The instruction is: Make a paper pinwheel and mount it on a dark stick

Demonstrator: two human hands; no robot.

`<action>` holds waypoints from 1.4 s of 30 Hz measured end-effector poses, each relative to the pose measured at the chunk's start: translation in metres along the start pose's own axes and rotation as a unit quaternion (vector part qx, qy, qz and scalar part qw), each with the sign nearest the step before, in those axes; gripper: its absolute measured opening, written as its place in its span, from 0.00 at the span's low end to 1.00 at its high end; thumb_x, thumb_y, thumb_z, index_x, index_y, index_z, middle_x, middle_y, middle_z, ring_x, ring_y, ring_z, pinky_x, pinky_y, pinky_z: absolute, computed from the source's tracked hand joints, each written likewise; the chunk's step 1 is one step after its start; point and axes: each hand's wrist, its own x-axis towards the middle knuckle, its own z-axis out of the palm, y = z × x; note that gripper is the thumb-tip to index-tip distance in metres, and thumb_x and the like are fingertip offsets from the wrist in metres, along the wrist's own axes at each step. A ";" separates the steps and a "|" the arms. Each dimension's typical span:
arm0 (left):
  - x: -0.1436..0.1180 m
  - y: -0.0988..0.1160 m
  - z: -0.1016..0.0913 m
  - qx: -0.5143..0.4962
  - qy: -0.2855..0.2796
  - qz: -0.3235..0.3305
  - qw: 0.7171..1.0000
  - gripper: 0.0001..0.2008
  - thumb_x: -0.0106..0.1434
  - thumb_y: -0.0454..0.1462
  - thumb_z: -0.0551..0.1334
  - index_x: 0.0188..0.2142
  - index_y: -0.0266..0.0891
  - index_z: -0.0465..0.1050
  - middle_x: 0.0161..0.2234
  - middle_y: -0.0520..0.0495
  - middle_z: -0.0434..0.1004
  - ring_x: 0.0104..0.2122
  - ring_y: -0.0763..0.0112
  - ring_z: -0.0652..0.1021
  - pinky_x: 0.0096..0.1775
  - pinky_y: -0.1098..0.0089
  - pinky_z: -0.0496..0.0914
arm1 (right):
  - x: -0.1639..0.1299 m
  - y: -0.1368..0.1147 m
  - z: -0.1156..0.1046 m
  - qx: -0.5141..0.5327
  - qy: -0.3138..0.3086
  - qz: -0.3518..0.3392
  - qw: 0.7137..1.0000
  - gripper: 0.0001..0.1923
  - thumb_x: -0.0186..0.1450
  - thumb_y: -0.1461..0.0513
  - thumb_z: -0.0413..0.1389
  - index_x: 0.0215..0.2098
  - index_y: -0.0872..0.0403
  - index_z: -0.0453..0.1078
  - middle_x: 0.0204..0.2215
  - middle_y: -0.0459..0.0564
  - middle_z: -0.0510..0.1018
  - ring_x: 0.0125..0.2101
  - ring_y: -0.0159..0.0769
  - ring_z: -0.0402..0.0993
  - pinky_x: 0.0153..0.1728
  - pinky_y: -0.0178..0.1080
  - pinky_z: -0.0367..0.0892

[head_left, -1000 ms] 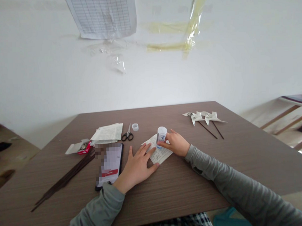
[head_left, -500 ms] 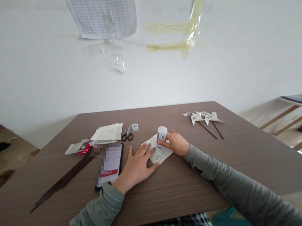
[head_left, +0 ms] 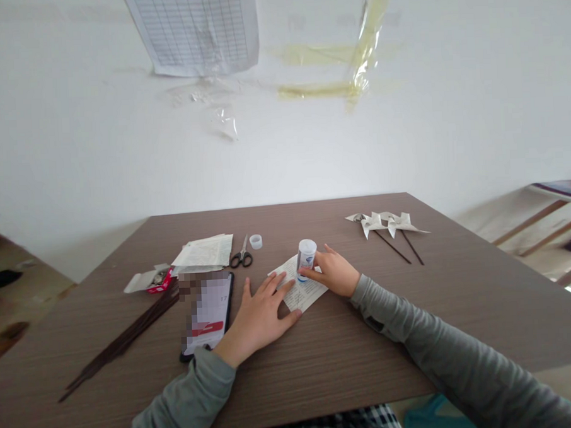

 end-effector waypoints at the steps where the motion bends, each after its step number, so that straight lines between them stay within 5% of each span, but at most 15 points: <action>1: 0.000 0.000 0.000 0.001 0.001 0.000 1.000 0.36 0.84 0.52 0.69 0.86 0.51 0.75 0.89 0.33 0.68 0.88 0.25 0.68 0.85 0.13 0.52 | 0.000 0.000 0.000 0.002 0.000 -0.002 1.000 0.11 0.84 0.52 0.72 0.53 0.49 0.86 0.48 0.56 0.97 0.53 0.57 0.96 0.78 0.62 0.74; 38: 0.000 -0.001 -0.003 0.006 -0.021 -0.006 1.000 0.36 0.86 0.52 0.68 0.87 0.48 0.72 0.90 0.31 0.63 0.89 0.32 0.65 0.85 0.14 0.50 | -0.001 0.003 0.001 0.023 -0.003 0.014 1.000 0.10 0.83 0.52 0.73 0.51 0.49 0.87 0.47 0.54 0.97 0.53 0.58 0.96 0.82 0.69 0.70; 42: -0.001 -0.003 -0.003 0.000 -0.021 -0.006 1.000 0.35 0.86 0.53 0.67 0.87 0.53 0.72 0.91 0.35 0.63 0.90 0.34 0.64 0.85 0.14 0.49 | -0.006 0.013 0.003 0.083 0.042 0.007 0.996 0.10 0.83 0.52 0.71 0.49 0.49 0.88 0.52 0.56 0.97 0.57 0.57 0.95 0.77 0.63 0.78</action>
